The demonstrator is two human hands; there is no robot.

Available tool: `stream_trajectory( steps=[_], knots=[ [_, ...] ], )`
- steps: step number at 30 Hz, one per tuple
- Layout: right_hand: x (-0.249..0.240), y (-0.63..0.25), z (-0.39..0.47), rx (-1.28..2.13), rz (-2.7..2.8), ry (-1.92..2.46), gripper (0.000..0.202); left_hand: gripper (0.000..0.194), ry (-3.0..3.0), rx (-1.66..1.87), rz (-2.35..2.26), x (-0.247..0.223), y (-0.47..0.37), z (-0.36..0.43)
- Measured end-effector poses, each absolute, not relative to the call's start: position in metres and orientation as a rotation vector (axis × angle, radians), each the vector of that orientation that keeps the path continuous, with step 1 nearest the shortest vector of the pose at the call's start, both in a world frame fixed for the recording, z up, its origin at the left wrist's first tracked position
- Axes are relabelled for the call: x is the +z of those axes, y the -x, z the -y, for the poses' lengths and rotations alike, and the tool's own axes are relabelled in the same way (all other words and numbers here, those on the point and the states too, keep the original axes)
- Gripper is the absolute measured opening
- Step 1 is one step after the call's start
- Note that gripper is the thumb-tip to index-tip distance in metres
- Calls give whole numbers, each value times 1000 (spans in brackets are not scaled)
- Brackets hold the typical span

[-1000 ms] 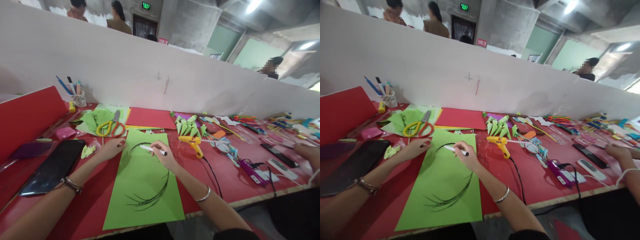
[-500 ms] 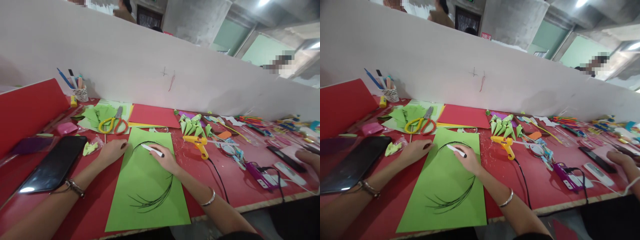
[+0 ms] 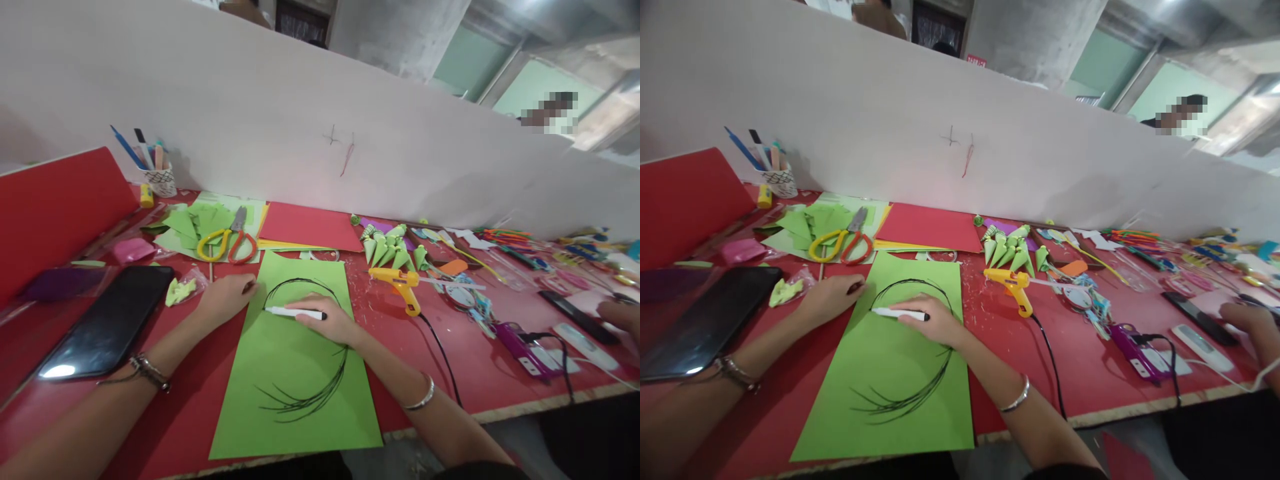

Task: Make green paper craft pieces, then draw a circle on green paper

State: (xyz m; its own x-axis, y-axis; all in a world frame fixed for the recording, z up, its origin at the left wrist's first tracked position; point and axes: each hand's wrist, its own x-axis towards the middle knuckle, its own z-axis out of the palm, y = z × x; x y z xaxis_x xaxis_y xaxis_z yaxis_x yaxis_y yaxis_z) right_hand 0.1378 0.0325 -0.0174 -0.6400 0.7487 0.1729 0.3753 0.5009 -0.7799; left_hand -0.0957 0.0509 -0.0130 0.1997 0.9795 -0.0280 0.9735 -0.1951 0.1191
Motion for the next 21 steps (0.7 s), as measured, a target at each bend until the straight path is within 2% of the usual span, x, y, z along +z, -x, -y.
stream_trajectory(
  steps=[3, 9, 17, 21],
  knots=[
    [-19, -141, -35, 1134, 2159, 989, 30, 27, -2358, 79, -1903, -14, 97, -51],
    [-24, -137, -38, 975, 1954, 1148, 28, 30, -2358, 61, -1883, -12, 97, -51],
    [-19, -134, -33, 809, 2317, 941, 31, 28, -2349, 56, -1876, -13, 98, -52],
    [-17, -137, -34, 935, 2402, 789, 28, 28, -2347, 68, -1863, -14, 100, -52]
  ],
)
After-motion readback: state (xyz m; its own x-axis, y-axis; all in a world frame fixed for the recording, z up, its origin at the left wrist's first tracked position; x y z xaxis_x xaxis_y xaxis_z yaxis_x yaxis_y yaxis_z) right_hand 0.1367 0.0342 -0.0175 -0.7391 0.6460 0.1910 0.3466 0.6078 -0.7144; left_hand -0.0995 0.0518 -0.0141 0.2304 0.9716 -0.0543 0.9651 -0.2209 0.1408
